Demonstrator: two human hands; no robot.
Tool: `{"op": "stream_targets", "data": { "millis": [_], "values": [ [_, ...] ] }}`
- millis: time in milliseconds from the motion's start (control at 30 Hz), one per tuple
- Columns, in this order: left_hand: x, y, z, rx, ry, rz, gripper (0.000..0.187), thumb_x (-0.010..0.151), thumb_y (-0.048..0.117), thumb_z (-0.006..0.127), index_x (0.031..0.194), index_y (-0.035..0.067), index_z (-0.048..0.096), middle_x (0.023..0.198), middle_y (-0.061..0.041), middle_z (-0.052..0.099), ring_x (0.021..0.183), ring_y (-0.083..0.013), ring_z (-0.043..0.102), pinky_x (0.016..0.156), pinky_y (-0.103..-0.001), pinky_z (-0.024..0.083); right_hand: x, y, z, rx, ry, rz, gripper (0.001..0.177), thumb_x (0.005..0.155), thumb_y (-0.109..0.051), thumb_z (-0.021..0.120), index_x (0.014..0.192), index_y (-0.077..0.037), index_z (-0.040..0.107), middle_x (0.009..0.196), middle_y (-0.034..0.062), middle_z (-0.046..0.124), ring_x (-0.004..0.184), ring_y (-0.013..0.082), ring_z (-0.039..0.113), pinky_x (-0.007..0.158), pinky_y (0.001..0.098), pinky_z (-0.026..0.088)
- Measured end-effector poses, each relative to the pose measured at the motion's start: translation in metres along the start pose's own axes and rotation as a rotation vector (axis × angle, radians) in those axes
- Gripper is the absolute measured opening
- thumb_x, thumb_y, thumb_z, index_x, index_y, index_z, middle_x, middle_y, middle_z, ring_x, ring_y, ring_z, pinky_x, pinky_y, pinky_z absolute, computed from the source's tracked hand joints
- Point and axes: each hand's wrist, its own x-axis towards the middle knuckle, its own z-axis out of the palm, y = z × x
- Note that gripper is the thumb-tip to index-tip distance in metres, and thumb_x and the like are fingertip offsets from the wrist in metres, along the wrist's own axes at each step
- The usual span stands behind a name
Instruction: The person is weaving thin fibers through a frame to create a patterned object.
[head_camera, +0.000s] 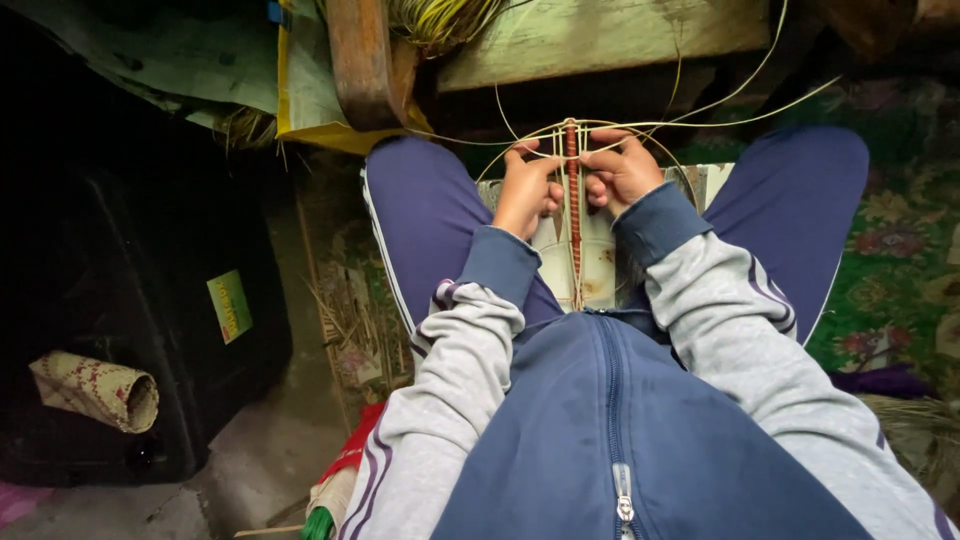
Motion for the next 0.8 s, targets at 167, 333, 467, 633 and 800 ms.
{"op": "stream_targets", "data": {
  "millis": [167,333,467,633,800],
  "values": [
    [-0.009,0.007,-0.003,-0.208,-0.097,-0.027,0.053,0.095,0.005,0.055,0.141,0.012,0.030,0.116,-0.016,0.062,0.057,-0.0139,0.058,0.040,-0.020,0.041,-0.009,-0.015,0.011,0.070,-0.068,0.055,0.049,0.089,0.004,0.070,0.131,-0.007,0.048,0.084,0.0066,0.052,0.049,0.0064,0.049,0.035,0.0179,0.038],
    [0.001,0.001,-0.005,-0.310,-0.148,-0.032,0.057,0.091,-0.003,0.053,0.140,0.012,0.027,0.116,-0.013,0.062,0.059,-0.0104,0.049,0.044,-0.019,0.035,-0.019,-0.035,0.025,0.157,-0.086,0.108,0.044,0.089,0.008,0.069,0.125,-0.012,0.052,0.080,0.0003,0.049,0.047,0.0036,0.045,0.037,0.0150,0.035],
    [0.010,-0.003,-0.006,-0.427,-0.171,-0.061,0.052,0.087,-0.007,0.056,0.126,0.021,0.036,0.101,-0.008,0.063,0.057,-0.0110,0.046,0.043,-0.021,0.036,-0.019,-0.042,0.027,0.234,-0.113,0.131,0.046,0.090,0.008,0.067,0.128,-0.012,0.051,0.076,-0.0009,0.045,0.049,0.0039,0.044,0.039,0.0151,0.032],
    [0.007,0.006,-0.006,-0.493,-0.190,-0.058,0.048,0.087,-0.009,0.057,0.123,0.019,0.040,0.085,-0.001,0.050,0.057,-0.0094,0.046,0.045,-0.021,0.035,-0.011,-0.040,0.025,0.294,-0.113,0.138,0.044,0.091,0.010,0.064,0.126,-0.013,0.051,0.079,-0.0014,0.046,0.050,0.0034,0.044,0.040,0.0148,0.031],
    [0.024,-0.007,-0.010,-0.590,-0.202,-0.053,0.050,0.088,-0.009,0.061,0.128,0.016,0.046,0.085,-0.002,0.051,0.055,-0.0076,0.046,0.045,-0.023,0.038,0.000,-0.029,0.012,0.383,-0.132,0.148,0.043,0.091,0.010,0.063,0.125,-0.014,0.057,0.093,0.0088,0.062,0.053,0.0059,0.047,0.046,0.0171,0.031]
  ]
}}
